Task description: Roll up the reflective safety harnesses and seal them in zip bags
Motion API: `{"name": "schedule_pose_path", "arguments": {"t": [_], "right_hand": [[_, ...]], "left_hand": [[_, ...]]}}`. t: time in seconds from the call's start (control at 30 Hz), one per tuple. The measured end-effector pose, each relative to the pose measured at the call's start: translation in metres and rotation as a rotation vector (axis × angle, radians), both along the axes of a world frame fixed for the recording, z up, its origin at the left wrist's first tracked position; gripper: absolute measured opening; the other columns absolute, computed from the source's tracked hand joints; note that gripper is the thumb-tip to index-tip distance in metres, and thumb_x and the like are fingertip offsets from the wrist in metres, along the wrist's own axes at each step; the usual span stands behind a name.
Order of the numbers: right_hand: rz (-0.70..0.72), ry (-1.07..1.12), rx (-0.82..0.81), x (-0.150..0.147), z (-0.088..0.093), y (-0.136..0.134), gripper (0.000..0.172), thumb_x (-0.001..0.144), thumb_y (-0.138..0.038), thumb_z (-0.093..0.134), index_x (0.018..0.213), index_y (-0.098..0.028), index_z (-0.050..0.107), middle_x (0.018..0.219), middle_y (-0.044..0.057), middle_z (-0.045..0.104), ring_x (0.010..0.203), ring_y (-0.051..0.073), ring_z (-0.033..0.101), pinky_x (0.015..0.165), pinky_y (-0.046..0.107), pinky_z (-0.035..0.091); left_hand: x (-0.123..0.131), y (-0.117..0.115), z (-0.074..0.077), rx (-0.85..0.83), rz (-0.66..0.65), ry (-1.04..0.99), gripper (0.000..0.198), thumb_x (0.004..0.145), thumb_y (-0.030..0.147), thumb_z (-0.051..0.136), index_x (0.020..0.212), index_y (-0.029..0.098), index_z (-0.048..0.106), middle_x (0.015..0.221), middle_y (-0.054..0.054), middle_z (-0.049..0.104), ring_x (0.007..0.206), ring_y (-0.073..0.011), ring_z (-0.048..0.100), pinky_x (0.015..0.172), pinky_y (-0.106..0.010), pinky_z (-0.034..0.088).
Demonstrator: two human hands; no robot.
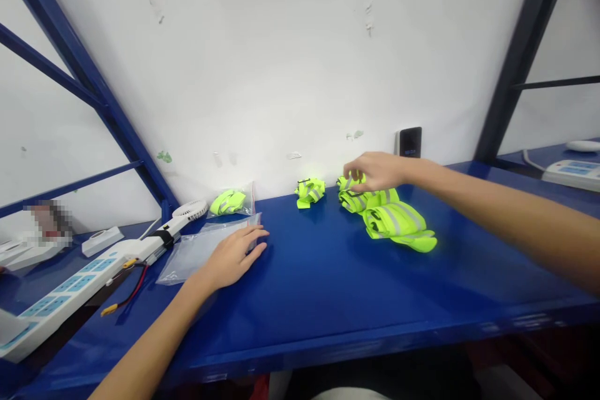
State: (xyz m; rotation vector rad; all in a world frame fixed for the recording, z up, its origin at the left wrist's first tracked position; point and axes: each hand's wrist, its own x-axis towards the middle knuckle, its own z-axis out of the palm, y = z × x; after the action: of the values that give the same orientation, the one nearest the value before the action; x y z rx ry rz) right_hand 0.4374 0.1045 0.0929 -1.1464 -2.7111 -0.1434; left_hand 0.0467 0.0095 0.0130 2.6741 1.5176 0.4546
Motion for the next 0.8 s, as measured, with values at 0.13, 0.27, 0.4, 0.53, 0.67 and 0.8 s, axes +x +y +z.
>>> {"name": "schedule_pose_path", "arguments": {"t": [0.13,0.27,0.4,0.53,0.67,0.8], "right_hand": [[-0.041,0.068,0.022,-0.045,-0.021,0.027,0.048,0.082,-0.039,0.059,0.125,-0.018,0.057,0.120,0.016,0.063,0.101,0.031,0.062,0.077,0.036,0.044],[-0.111,0.081,-0.140,-0.089,-0.044,0.054,0.076,0.077,-0.044,0.064,0.142,-0.016,0.038,0.145,0.018,0.042,0.122,0.032,0.051,0.091,0.036,0.044],[-0.174,0.067,-0.152,-0.114,-0.065,0.053,0.070,0.073,-0.039,0.069,0.133,-0.013,0.046,0.133,0.021,0.052,0.112,0.032,0.058,0.085,0.034,0.047],[-0.170,0.081,-0.100,-0.120,-0.079,0.030,0.058,0.079,-0.034,0.060,0.132,-0.016,0.047,0.126,0.020,0.052,0.107,0.033,0.059,0.084,0.038,0.047],[-0.132,0.088,-0.061,-0.119,-0.079,0.009,0.054,0.079,-0.033,0.059,0.130,-0.018,0.048,0.122,0.019,0.052,0.106,0.033,0.058,0.085,0.040,0.046],[0.022,0.091,-0.077,-0.115,-0.069,-0.018,0.047,0.084,-0.035,0.054,0.129,-0.022,0.052,0.111,0.016,0.055,0.096,0.031,0.061,0.082,0.041,0.046]], "left_hand": [[0.030,0.017,0.003,0.131,0.085,-0.074,0.035,0.092,0.039,0.037,0.102,0.023,0.067,0.103,-0.007,0.070,0.092,-0.0233,0.064,0.081,-0.034,0.048],[0.050,0.050,0.015,0.282,0.162,-0.162,0.031,0.089,0.038,0.042,0.088,0.020,0.068,0.088,-0.004,0.071,0.071,-0.0181,0.062,0.069,-0.029,0.043],[0.048,0.074,0.021,0.406,0.244,-0.305,0.036,0.091,0.036,0.037,0.080,0.018,0.066,0.077,-0.004,0.070,0.066,-0.0161,0.060,0.066,-0.027,0.040],[0.025,0.072,0.017,0.427,0.283,-0.075,0.037,0.092,0.038,0.037,0.077,0.019,0.065,0.074,-0.005,0.067,0.071,-0.0198,0.061,0.063,-0.028,0.038],[0.011,0.067,0.010,0.336,0.209,0.102,0.039,0.094,0.042,0.033,0.089,0.021,0.066,0.090,-0.006,0.068,0.087,-0.0239,0.061,0.071,-0.031,0.041],[0.022,0.064,0.014,0.339,0.162,0.045,0.040,0.095,0.042,0.031,0.099,0.019,0.064,0.101,-0.008,0.066,0.098,-0.0254,0.059,0.085,-0.036,0.042]]}}
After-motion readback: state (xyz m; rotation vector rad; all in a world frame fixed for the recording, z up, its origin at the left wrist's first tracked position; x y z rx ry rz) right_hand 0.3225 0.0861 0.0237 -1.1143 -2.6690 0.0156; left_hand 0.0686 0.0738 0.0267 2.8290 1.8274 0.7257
